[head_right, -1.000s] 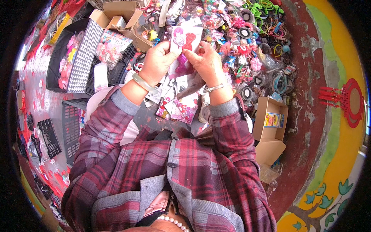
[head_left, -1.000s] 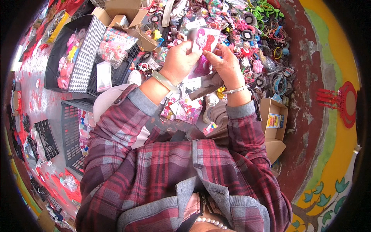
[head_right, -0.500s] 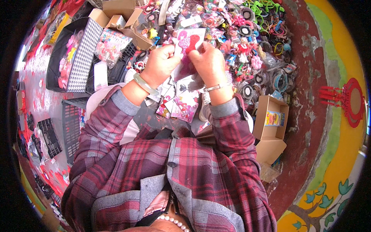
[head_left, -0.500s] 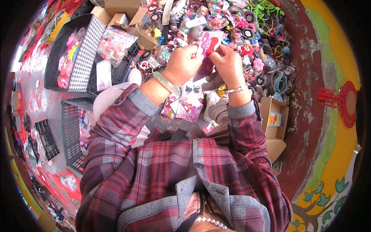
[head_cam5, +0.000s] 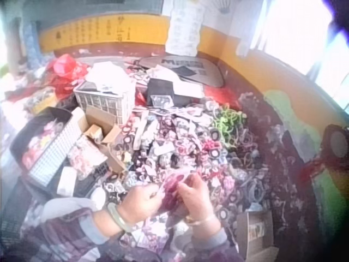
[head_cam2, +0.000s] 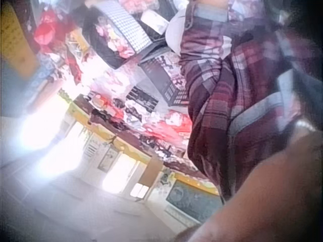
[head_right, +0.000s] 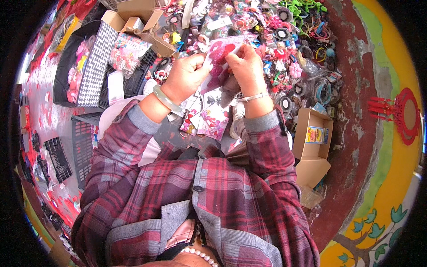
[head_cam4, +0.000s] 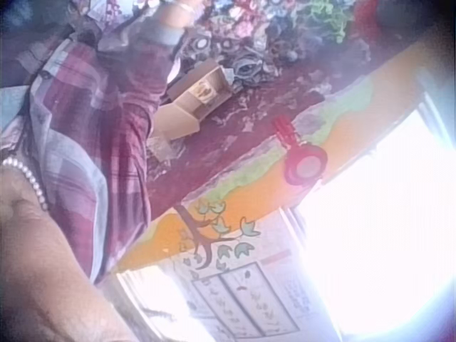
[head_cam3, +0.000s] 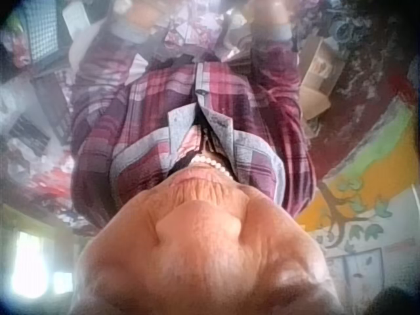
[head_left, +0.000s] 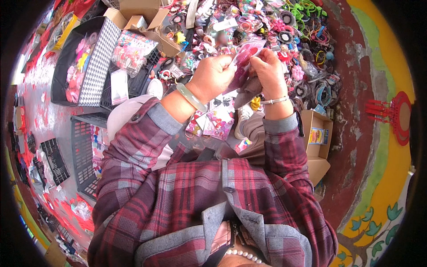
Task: The person sits on the floor surrounded by hair accessories and uses a cloth to wipe and clean packaged items, including hair clips and bows. They handle the items one by one, wiping them down and placing them into a nearby crate.
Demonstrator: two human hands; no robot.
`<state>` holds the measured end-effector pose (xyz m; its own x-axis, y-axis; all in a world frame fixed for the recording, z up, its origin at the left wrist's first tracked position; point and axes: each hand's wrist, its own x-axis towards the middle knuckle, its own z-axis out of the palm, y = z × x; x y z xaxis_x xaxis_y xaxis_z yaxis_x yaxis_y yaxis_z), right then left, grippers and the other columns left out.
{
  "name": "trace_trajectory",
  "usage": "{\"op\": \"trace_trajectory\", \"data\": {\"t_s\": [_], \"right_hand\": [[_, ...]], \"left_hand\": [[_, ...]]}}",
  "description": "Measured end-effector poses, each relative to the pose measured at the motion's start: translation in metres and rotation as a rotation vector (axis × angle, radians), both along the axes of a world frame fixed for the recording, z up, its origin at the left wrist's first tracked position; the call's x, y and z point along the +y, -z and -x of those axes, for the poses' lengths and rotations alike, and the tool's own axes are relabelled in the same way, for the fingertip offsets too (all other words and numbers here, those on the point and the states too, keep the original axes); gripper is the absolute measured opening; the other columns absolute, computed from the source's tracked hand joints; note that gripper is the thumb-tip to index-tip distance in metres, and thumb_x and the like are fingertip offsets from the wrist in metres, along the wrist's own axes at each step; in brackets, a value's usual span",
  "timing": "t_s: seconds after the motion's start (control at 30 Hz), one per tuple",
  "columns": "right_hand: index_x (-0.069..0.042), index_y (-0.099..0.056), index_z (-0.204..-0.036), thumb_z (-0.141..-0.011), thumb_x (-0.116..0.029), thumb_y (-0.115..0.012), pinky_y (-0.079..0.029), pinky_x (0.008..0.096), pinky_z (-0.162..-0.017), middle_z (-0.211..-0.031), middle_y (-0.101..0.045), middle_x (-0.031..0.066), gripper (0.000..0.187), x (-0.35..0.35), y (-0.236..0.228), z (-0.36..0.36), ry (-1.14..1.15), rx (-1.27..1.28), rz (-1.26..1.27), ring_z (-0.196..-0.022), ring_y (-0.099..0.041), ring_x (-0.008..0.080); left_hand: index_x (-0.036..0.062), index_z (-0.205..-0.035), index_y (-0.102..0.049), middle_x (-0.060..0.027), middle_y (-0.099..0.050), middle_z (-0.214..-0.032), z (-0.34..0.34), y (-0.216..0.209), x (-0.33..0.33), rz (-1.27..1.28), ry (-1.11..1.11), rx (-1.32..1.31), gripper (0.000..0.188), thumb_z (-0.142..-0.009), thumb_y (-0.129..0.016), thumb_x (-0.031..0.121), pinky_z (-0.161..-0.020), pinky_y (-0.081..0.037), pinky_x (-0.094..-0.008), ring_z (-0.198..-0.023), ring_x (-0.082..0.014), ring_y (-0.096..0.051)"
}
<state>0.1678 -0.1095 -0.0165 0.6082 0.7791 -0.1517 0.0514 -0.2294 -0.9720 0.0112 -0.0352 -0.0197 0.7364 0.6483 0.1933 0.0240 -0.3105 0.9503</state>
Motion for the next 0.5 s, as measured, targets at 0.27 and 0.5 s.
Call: {"op": "trace_trajectory", "data": {"t_s": [0.27,0.5], "right_hand": [[-0.003,-0.057,-0.093,-0.075,-0.011,-0.066,-0.041,0.0195,-0.057,-0.076,-0.059,0.001,0.021,-0.004,-0.015,0.005,-0.018,0.196,-0.059,-0.06,-0.051,0.0066],[-0.003,-0.057,-0.085,-0.071,-0.019,-0.069,-0.039,0.0233,-0.051,-0.071,-0.057,0.0022,0.025,0.002,-0.012,0.011,0.061,-0.115,0.078,-0.057,-0.051,0.0091]], "left_hand": [[0.0009,-0.083,-0.06,0.0049,-0.052,-0.065,0.0,-0.002,0.005,0.065,0.068,0.019,0.009,-0.084,-0.057,0.009,-0.051,-0.036,-0.0209,-0.058,-0.0018,-0.042],[0.0012,-0.087,-0.061,0.0043,-0.057,-0.076,-0.005,0.014,0.01,0.323,0.062,-0.051,0.008,-0.083,-0.058,0.008,-0.058,-0.039,-0.019,-0.067,-0.0024,-0.047]]}}
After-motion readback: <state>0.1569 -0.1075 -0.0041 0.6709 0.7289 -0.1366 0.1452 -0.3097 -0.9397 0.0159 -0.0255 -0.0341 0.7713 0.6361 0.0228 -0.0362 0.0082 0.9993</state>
